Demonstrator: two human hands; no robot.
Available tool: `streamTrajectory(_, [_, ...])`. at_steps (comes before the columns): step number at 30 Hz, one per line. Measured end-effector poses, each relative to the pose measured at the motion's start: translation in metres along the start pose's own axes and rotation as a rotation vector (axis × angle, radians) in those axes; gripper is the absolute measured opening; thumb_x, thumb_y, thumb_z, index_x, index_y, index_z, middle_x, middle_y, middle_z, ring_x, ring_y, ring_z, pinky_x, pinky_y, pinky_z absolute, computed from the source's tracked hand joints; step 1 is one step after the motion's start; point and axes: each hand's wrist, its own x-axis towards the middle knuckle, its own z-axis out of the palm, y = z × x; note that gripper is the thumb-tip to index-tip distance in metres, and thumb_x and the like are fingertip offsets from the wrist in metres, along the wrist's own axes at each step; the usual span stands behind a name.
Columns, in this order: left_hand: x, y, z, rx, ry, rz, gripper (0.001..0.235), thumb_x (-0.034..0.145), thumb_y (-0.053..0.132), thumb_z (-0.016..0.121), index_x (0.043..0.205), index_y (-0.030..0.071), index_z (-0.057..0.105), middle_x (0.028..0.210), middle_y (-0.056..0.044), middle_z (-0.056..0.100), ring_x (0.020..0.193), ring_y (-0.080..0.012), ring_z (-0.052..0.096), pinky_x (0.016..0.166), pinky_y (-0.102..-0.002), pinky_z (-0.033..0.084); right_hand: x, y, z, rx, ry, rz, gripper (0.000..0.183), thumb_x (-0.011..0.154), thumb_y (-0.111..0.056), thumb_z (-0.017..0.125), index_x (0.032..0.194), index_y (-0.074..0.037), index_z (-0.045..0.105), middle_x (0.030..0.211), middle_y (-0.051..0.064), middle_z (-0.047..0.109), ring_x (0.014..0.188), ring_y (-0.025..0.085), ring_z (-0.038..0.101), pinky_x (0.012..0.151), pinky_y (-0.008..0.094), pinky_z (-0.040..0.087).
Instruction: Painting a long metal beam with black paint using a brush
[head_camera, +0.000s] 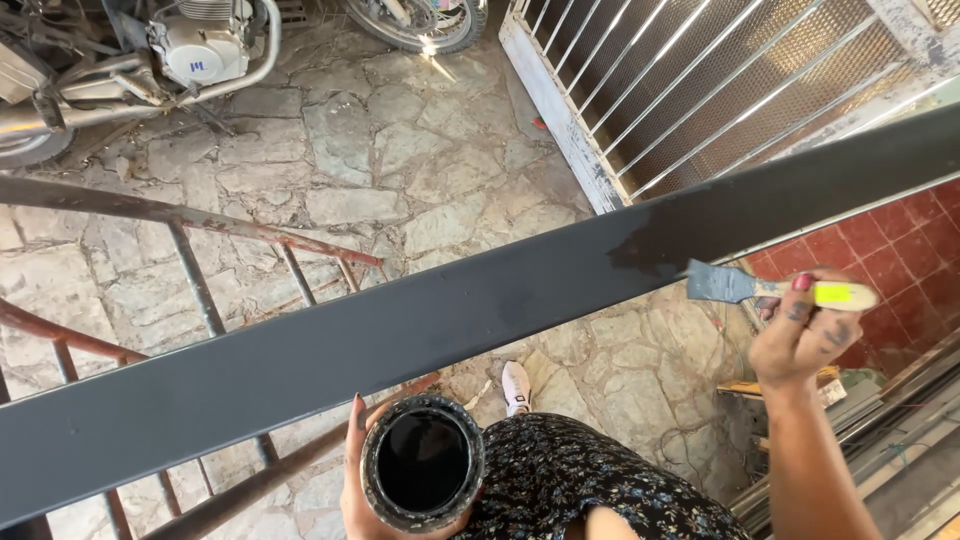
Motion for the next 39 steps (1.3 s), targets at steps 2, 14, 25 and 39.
streamTrajectory(2, [-0.001, 0.0, 0.001, 0.009, -0.006, -0.014, 0.141, 0.048, 0.044, 0.094, 0.162, 0.003, 0.021, 0.139, -0.008, 0.066, 0.131, -0.0253, 0.065, 0.112, -0.042, 0.05, -0.011, -0.008, 0.029, 0.201, 0.002, 0.094, 0.01, 0.117, -0.009, 0.049, 0.12, 0.0, 0.05, 0.096, 0.014, 0.059, 0.071, 0.021, 0.058, 0.056, 0.031, 0.049])
streamTrajectory(14, [-0.005, -0.004, 0.008, 0.065, 0.005, -0.097, 0.147, 0.041, 0.04, 0.098, 0.162, 0.006, 0.022, 0.14, -0.006, 0.065, 0.132, -0.0236, 0.064, 0.114, -0.041, 0.047, 0.034, -0.017, 0.049, 0.299, -0.084, 0.24, 0.008, 0.12, -0.013, 0.049, 0.121, -0.006, 0.048, 0.087, 0.007, 0.054, 0.058, 0.014, 0.053, 0.049, 0.027, 0.046])
streamTrajectory(25, [-0.012, -0.005, 0.011, 0.105, 0.043, -0.188, 0.153, 0.035, 0.037, 0.102, 0.163, 0.009, 0.023, 0.141, -0.004, 0.065, 0.134, -0.0221, 0.062, 0.115, -0.041, 0.044, 0.062, 0.01, 0.048, 0.262, -0.113, 0.2, 0.012, 0.127, -0.009, 0.051, 0.124, 0.002, 0.047, 0.095, 0.013, 0.053, 0.068, 0.015, 0.053, 0.059, 0.026, 0.049])
streamTrajectory(39, [-0.015, 0.008, 0.007, 0.085, 0.047, -0.149, 0.149, 0.041, 0.04, 0.099, 0.163, 0.01, 0.021, 0.144, -0.004, 0.063, 0.137, -0.0235, 0.06, 0.111, -0.045, 0.047, 0.063, -0.037, 0.081, 0.333, -0.281, 0.139, 0.014, 0.121, -0.016, 0.043, 0.124, -0.003, 0.046, 0.096, 0.01, 0.055, 0.058, 0.014, 0.056, 0.043, 0.023, 0.045])
